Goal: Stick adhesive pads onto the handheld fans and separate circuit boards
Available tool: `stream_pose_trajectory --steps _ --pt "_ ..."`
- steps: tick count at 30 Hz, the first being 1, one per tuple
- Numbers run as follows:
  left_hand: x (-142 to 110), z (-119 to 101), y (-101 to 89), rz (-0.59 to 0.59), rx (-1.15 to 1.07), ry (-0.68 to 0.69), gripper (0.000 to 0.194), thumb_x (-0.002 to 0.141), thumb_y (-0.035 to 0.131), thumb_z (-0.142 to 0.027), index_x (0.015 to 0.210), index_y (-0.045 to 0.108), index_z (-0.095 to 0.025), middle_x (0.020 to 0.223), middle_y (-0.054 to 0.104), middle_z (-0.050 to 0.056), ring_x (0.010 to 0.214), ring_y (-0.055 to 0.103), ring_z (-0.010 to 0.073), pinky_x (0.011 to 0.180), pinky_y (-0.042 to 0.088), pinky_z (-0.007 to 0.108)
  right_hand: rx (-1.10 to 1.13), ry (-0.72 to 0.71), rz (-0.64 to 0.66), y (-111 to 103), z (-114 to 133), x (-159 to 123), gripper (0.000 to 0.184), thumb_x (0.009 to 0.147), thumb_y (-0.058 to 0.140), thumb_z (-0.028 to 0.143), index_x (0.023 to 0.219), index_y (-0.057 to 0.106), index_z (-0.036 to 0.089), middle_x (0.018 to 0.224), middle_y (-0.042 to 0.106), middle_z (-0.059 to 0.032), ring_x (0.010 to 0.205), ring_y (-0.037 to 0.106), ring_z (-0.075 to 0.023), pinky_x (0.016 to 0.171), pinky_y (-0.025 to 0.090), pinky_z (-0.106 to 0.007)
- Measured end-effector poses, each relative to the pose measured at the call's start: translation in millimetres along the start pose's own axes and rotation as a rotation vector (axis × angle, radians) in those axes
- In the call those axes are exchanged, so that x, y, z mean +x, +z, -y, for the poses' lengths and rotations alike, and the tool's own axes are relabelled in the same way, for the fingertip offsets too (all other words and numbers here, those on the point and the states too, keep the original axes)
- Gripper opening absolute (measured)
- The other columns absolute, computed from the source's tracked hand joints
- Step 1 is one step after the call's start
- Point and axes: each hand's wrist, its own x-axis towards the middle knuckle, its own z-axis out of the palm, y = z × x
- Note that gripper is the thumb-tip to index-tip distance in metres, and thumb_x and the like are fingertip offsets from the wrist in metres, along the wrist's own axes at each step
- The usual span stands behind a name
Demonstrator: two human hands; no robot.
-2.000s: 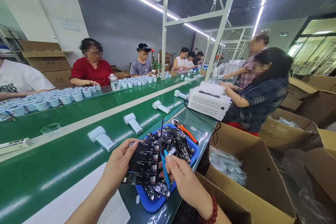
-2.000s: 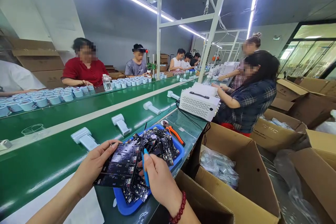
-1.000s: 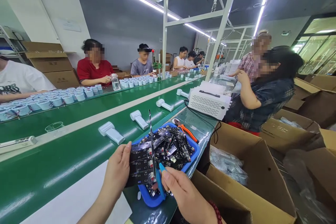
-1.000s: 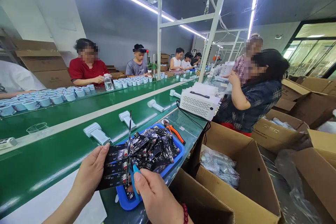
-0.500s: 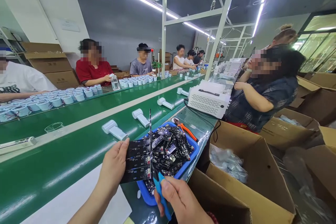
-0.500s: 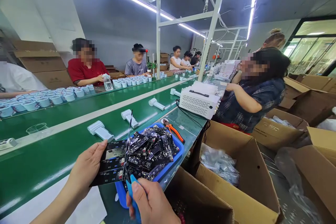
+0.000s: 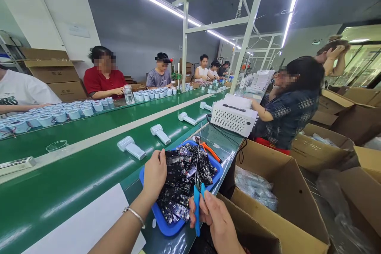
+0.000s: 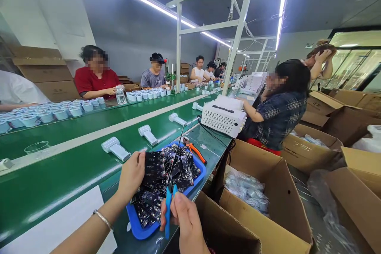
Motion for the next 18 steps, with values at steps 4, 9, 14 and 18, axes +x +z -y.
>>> stream_pose_trajectory --steps 4,9,14,18 --pt "-6 2 4.8 0.01 0.155 0.043 0.027 0.092 0.042 -0.035 0.069 0.051 -0.025 0.073 0.064 0.009 0.074 0.064 0.0284 0.069 0.042 0.036 -0.05 0.019 -0.041 2 -4 -4 0.055 0.089 0.052 0.072 0.065 0.04 0.023 0.08 0.062 -0.0068 0.067 0.058 -0.0171 0.055 0.048 -0.028" --pt "-18 8 -1.1 0.019 0.249 0.07 0.033 0.093 0.037 -0.034 0.095 0.067 -0.019 0.108 0.068 0.016 0.106 0.063 0.0326 0.088 0.047 0.041 -0.081 0.064 -0.078 4 -17 -7 0.057 0.086 0.055 0.074 0.064 0.043 0.023 0.074 0.061 -0.0057 0.062 0.057 -0.017 0.057 0.047 -0.031" --pt "-25 14 -11.1 0.03 0.233 0.049 0.046 0.09 0.042 -0.04 0.117 0.066 -0.012 0.126 0.065 0.022 0.124 0.054 0.0387 0.096 0.047 0.051 -0.214 0.064 -0.063 9 -19 -11 0.058 0.087 0.05 0.076 0.071 0.058 0.021 0.066 0.06 -0.0042 0.059 0.055 -0.0183 0.064 0.047 -0.034" --pt "-28 16 -36.0 0.018 0.129 0.025 0.054 0.089 0.037 -0.047 0.118 0.067 -0.013 0.131 0.064 0.019 0.125 0.055 0.0366 0.102 0.045 0.052 -0.57 -0.094 0.104 15 -17 -10 0.065 0.096 0.032 0.071 0.069 0.063 0.021 0.063 0.061 -0.0053 0.063 0.059 -0.0197 0.064 0.044 -0.031"
